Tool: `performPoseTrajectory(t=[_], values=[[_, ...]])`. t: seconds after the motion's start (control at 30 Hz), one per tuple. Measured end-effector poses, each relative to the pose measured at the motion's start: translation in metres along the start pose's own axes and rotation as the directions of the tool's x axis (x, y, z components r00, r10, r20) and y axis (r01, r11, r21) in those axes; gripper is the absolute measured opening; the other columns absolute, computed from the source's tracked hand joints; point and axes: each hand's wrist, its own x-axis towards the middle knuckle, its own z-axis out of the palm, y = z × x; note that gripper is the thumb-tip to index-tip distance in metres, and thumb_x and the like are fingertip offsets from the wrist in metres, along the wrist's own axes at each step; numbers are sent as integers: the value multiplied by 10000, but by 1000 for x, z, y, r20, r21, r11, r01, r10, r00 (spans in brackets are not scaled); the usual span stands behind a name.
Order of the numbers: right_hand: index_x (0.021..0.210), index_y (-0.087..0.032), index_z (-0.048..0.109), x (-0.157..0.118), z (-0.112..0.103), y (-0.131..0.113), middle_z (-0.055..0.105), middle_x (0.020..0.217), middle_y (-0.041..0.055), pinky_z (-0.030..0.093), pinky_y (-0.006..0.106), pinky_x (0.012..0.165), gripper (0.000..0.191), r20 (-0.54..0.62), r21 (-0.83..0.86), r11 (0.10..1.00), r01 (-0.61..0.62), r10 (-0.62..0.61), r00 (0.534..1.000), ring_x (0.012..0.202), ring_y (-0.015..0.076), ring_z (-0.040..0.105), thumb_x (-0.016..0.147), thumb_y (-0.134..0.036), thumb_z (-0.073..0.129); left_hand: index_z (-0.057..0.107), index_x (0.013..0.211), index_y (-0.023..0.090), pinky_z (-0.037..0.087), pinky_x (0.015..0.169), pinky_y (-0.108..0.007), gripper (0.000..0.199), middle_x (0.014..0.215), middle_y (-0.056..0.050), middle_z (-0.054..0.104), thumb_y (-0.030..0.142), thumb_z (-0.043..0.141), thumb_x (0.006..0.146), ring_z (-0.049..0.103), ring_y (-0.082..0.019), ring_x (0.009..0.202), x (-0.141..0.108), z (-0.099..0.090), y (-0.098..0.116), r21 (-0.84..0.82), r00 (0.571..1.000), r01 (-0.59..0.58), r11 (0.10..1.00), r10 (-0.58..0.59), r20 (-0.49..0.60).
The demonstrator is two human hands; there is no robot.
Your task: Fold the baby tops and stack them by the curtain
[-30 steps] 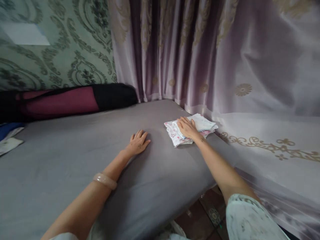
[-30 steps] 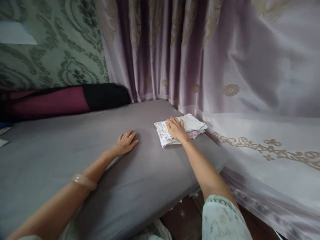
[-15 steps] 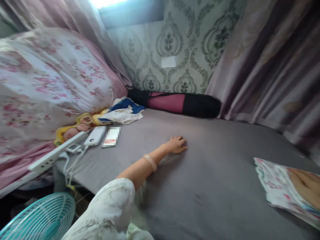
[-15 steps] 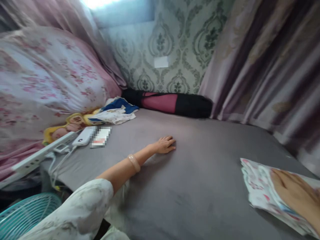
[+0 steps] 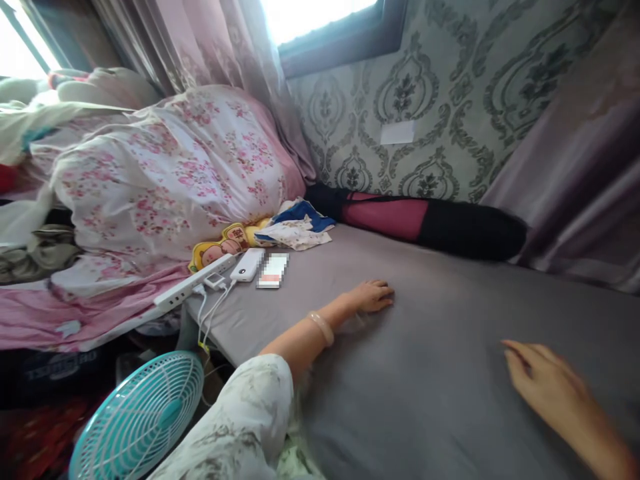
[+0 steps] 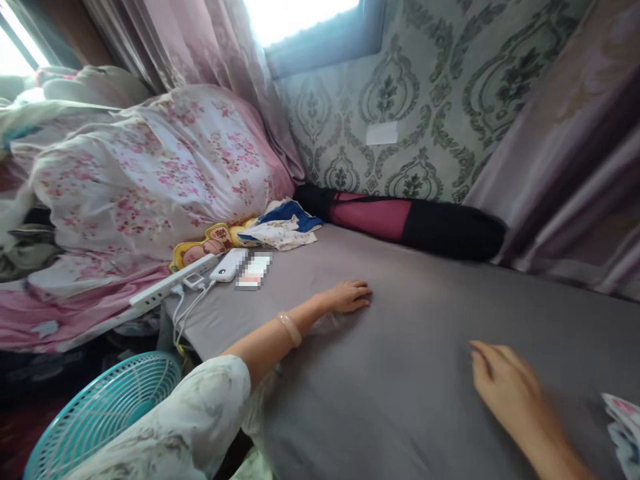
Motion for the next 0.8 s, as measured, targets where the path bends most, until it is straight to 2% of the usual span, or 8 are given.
performPoseTrajectory(t=[0.13,0.27,0.37,0.47,0.53,0.6,0.7,0.8], values=[[987,-186,689,11,34,-48,670,867,106,516,412,765,377,121,89,993,77,-88,989,804,261,649,878,-379,384,607,1232,168,428,999,-265,332,1299,-107,612,259,454,952,579,-184,1174,-11,-10,-25,-76,998,-66,995,66,-5],[1049,-197,688,15,46,-89,658,887,94,509,396,797,378,185,136,984,114,-138,973,861,250,637,919,-357,371,668,1115,184,468,921,-278,281,1159,-89,685,248,465,933,630,-191,1058,-34,-21,-51,-112,1000,0,994,-3,-26],[1075,-205,680,11,48,-100,650,892,89,500,392,820,365,215,139,981,132,-160,963,879,243,630,935,-334,369,682,1097,181,471,888,-269,286,1104,-86,706,271,470,925,645,-187,1001,-57,-27,-66,-151,993,70,986,-84,-87],[1092,-200,673,6,52,-101,645,895,93,487,398,827,364,199,100,983,157,-174,964,871,246,622,947,-332,366,703,1059,176,475,837,-254,275,1019,-78,728,255,505,886,657,-182,919,-77,-34,-81,-186,967,176,967,-205,-150],[1102,-209,668,3,55,-100,644,907,93,480,401,815,365,172,76,984,160,-171,970,854,245,617,952,-341,363,722,1008,168,478,804,-253,264,953,-74,736,223,515,853,658,-181,862,-89,-41,-94,-205,931,270,941,-309,-194],[1108,-215,666,0,58,-98,644,911,90,476,401,799,369,146,67,986,153,-161,976,837,245,614,953,-356,362,734,963,162,478,798,-257,260,919,-71,740,204,511,836,656,-183,847,-100,-50,-109,-226,874,375,899,-424,-239],[1110,-209,668,-1,62,-95,642,902,87,478,403,784,381,121,81,988,134,-143,982,822,247,614,948,-376,366,738,933,164,478,809,-263,253,928,-72,741,197,511,826,654,-192,879,-116,-65,-137,-228,765,523,821,-571,-298],[1105,-225,675,-2,66,-93,645,902,84,482,402,782,379,110,110,987,113,-126,986,815,244,619,939,-384,375,730,946,164,475,836,-269,257,988,-86,731,175,509,815,648,-203,930,-129,-80,-167,-203,648,641,741,-663,-375]])
